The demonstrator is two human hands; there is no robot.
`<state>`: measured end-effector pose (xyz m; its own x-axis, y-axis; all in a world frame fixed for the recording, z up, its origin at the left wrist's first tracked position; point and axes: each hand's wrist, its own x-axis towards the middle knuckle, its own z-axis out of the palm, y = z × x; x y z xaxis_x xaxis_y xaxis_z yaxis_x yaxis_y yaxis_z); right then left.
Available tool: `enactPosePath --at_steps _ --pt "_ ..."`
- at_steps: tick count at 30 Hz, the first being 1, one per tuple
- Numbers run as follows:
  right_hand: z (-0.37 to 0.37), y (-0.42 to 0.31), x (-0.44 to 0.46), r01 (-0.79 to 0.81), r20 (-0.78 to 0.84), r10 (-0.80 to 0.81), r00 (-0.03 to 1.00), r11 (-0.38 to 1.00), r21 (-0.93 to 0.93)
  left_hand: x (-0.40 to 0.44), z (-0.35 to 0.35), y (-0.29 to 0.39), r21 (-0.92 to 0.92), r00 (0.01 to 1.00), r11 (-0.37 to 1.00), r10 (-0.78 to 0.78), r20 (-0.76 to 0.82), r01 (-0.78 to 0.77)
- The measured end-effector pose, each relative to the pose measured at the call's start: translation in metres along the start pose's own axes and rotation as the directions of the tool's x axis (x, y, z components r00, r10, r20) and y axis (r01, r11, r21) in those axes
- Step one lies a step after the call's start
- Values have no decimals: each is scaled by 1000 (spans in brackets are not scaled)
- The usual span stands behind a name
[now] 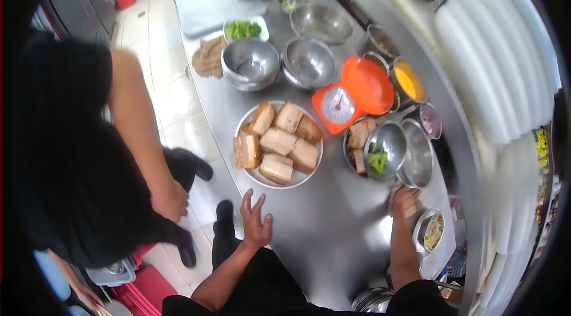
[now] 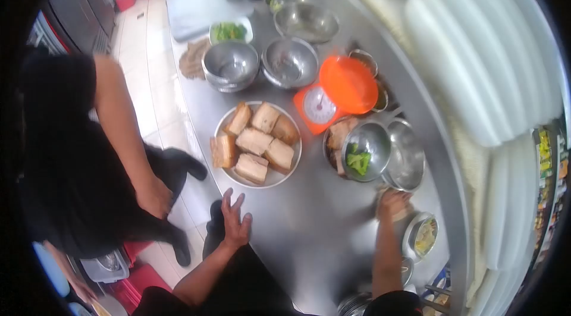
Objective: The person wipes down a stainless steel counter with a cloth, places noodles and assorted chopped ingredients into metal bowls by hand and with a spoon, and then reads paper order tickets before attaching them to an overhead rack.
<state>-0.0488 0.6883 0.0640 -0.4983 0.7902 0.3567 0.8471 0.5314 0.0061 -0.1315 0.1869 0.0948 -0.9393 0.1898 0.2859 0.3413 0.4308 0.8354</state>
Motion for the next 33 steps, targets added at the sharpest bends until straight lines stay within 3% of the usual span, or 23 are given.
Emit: enactPosePath --at_steps 1,2,6,8,10,12,14,15,17,18,20,23,25,27,28,29,30,31,33 --pt "-26 -26 -17 -17 -37 18 999 999 29 1 -1 1 6 1000 1000 -2 5 2" --pt "-74 -66 -38 -137 47 132 990 983 120 0 -2 2 -1 1000 1000 -6 0 6" --pt "-102 -108 -110 -149 189 110 976 968 203 -1 -3 0 31 999 999 39 11 -39" --pt "-123 -132 -149 -88 271 16 962 963 254 -1 -3 -1 38 998 997 66 18 -66" --pt "-128 -156 -191 89 228 -154 961 958 273 -1 -4 -6 76 994 993 90 64 -95" --pt "-156 -184 -221 220 286 -313 905 923 315 -1 -6 -10 61 991 993 98 95 -104" --pt "-176 -203 -247 355 208 -455 866 851 386 2 -8 -12 63 990 994 82 118 -90" --pt "-184 -207 -255 330 202 -433 878 856 398 5 -15 -5 71 985 991 107 133 -117" --pt "-194 -209 -267 491 181 -667 723 679 546 6 -27 8 129 944 976 -203 259 175" --pt "-192 -205 -271 484 178 -663 727 679 552 9 -31 10 136 945 977 -198 261 167" --pt "-185 -191 -282 571 87 -778 623 528 628 14 -38 16 272 924 946 -256 284 179" --pt "-207 -163 -286 568 53 -819 571 441 695 21 -48 23 299 915 945 -234 329 134" --pt "-211 -143 -296 536 46 -795 605 450 715 22 -49 24 316 905 933 -275 324 170" --pt "-201 -114 -309 436 83 -704 705 522 733 23 -47 24 330 916 939 -213 340 96" --pt "-197 -98 -313 439 85 -709 700 521 732 23 -46 25 343 928 935 -200 314 85" --pt "-193 -83 -317 444 84 -636 767 621 646 25 -47 26 341 928 936 -200 314 86" --pt "-189 -73 -317 430 68 -551 831 716 550 27 -47 26 400 923 917 -146 355 -8" --pt "-194 -65 -316 422 66 -540 839 723 547 30 -47 27 451 910 886 -92 404 -111" --pt "-205 -54 -317 93 182 -198 963 881 464 34 -45 23 424 911 890 -24 411 -167"
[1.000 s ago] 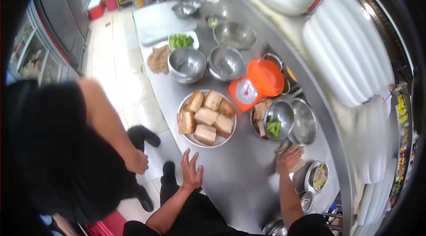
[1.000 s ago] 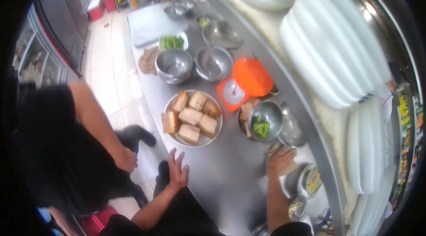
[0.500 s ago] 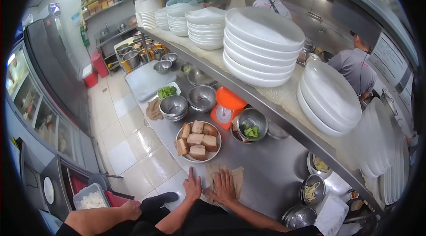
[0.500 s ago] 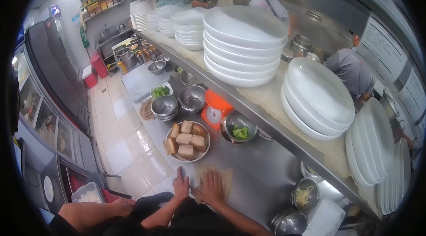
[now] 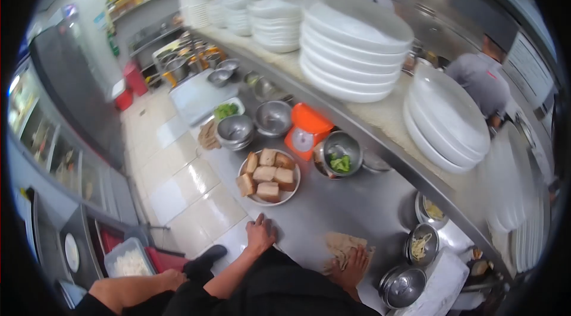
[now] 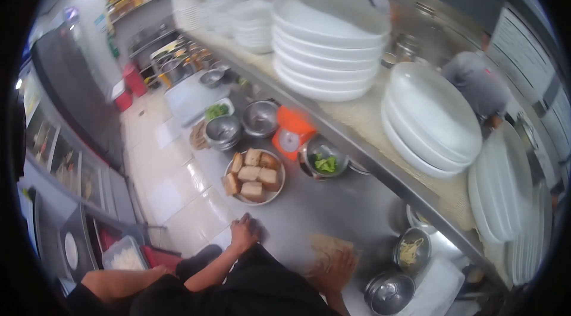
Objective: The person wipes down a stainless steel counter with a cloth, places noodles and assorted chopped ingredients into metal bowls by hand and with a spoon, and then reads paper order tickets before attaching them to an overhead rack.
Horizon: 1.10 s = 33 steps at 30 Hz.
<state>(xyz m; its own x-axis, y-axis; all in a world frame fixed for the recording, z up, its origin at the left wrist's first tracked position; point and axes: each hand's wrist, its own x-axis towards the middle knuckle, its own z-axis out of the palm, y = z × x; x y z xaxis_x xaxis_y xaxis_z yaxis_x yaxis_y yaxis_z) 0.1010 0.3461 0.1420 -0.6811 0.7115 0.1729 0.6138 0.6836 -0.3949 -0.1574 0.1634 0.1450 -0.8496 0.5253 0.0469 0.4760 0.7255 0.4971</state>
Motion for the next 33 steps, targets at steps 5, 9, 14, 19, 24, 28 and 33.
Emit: enactPosePath --at_steps 5,9,14,19,24,28,33 --pt "-15 -8 15 -147 -82 150 985 988 42 15 10 5 -209 977 957 212 23 -202" --pt "-12 -4 15 -179 -97 182 979 983 35 18 4 39 -301 956 933 253 149 -200" --pt "-3 2 7 -181 -157 183 970 983 26 27 20 43 -271 874 908 393 287 -320" --pt "-4 1 -7 -200 -234 197 952 980 11 22 -6 71 -41 767 912 366 526 -408" --pt "-17 27 2 -399 -278 401 873 915 64 9 -8 65 -5 799 956 247 547 -292" --pt "3 50 40 -510 -358 481 801 860 15 -17 -10 62 -64 809 970 231 541 -234" --pt "11 32 63 -523 -258 499 827 852 -29 -53 -49 79 -87 799 986 167 578 -144"
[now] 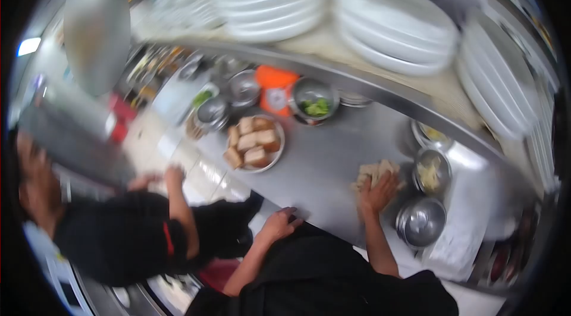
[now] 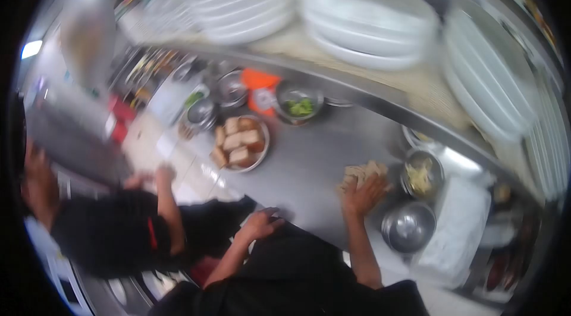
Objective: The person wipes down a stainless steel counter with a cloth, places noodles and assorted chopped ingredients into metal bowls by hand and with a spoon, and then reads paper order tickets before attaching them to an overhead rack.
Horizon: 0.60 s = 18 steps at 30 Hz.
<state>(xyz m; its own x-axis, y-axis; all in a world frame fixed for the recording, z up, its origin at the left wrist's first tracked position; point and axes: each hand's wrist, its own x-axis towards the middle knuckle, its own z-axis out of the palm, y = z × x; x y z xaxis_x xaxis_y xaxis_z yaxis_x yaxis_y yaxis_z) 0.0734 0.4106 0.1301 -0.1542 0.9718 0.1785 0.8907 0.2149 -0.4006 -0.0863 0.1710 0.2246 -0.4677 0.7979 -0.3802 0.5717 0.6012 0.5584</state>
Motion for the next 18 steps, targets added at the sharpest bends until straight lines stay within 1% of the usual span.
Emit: enactPosePath --at_steps 1,3,4,5,7,8,10,12,16,18 --pt "0 -8 -6 79 24 -79 997 997 3 -6 6 -7 -46 998 998 -53 -45 51" --pt "0 -23 -21 147 64 -148 987 989 11 -9 15 -27 12 999 999 -44 -22 45" --pt "4 -32 -27 223 73 -223 972 975 7 -13 14 -33 4 998 998 -62 -33 62" --pt "5 -42 -30 254 78 -254 964 967 6 -17 14 -39 -6 996 997 -80 -44 80" --pt "-1 -67 -41 331 205 -333 920 942 44 -26 12 -49 -20 988 988 -156 -17 155" --pt "1 -76 -41 354 204 -354 913 935 40 -29 11 -53 -30 983 982 -186 2 186" --pt "8 -89 -39 454 294 -454 841 888 74 -38 9 -60 -39 964 963 -265 29 266" --pt "14 -96 -36 473 283 -480 830 876 96 -45 7 -61 -48 935 935 -348 66 352" --pt "15 -100 -36 456 286 -484 827 875 161 -48 22 -82 -109 935 929 -349 68 355" --pt "15 -102 -37 440 292 -462 837 887 141 -45 21 -89 -68 914 918 -377 150 390"
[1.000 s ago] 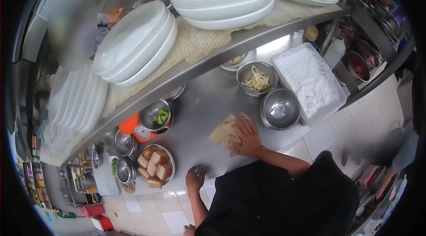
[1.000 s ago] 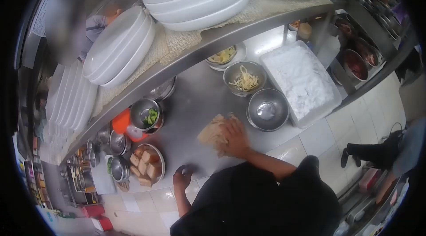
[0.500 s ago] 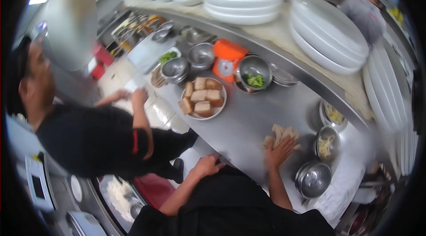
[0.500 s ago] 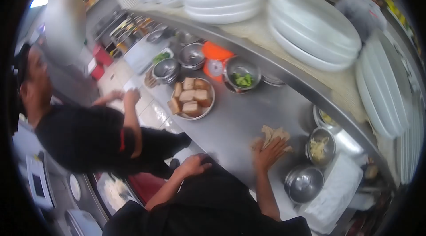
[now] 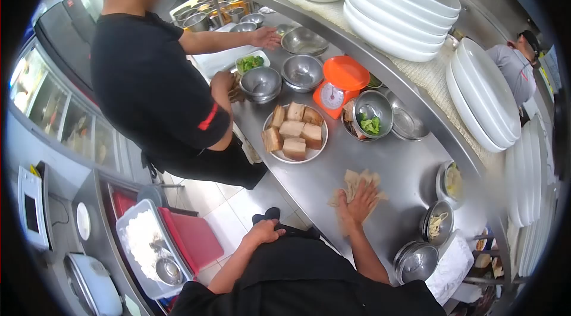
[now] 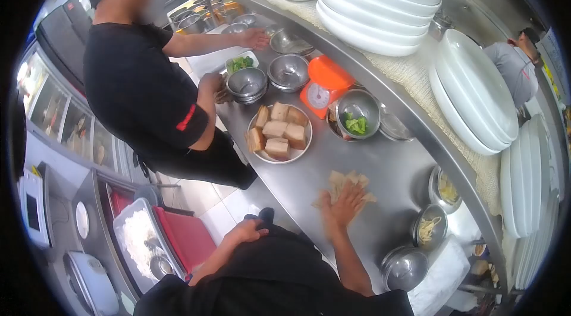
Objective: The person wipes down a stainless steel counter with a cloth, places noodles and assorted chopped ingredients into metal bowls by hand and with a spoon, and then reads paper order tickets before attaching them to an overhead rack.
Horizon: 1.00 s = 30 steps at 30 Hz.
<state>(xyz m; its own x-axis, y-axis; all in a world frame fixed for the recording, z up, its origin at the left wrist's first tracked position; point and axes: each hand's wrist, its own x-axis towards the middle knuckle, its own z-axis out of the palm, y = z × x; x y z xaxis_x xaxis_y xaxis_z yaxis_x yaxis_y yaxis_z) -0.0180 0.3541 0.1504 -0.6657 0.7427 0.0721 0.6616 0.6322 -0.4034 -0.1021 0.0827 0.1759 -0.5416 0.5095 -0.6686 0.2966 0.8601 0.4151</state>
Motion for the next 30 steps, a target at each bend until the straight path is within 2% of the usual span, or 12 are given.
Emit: enactPosePath --at_steps 3,7,9,10,12,17,19,30 --pt "3 -2 2 -42 -12 42 999 999 -25 18 -9 -14 85 998 995 50 33 -52" --pt "0 -6 -1 -58 -30 57 998 998 -16 38 -41 -27 99 994 991 82 66 -89" --pt "3 -7 1 -79 -32 78 996 996 -44 43 -58 -35 42 988 989 144 -54 -142" --pt "5 -7 1 -89 -30 88 996 993 -74 47 -62 -41 50 988 988 147 -47 -145" --pt "5 -6 1 -93 -39 89 995 991 -99 55 -69 -53 29 978 987 159 -133 -157" --pt "10 -3 1 -95 -83 86 993 988 -119 66 -86 -77 41 984 987 158 -79 -155" --pt "12 -3 -1 -43 -147 24 989 991 -128 70 -87 -86 51 986 986 160 -47 -158" --pt "9 -10 -2 -67 -188 44 981 991 -116 83 -103 -110 33 980 979 199 6 -199"
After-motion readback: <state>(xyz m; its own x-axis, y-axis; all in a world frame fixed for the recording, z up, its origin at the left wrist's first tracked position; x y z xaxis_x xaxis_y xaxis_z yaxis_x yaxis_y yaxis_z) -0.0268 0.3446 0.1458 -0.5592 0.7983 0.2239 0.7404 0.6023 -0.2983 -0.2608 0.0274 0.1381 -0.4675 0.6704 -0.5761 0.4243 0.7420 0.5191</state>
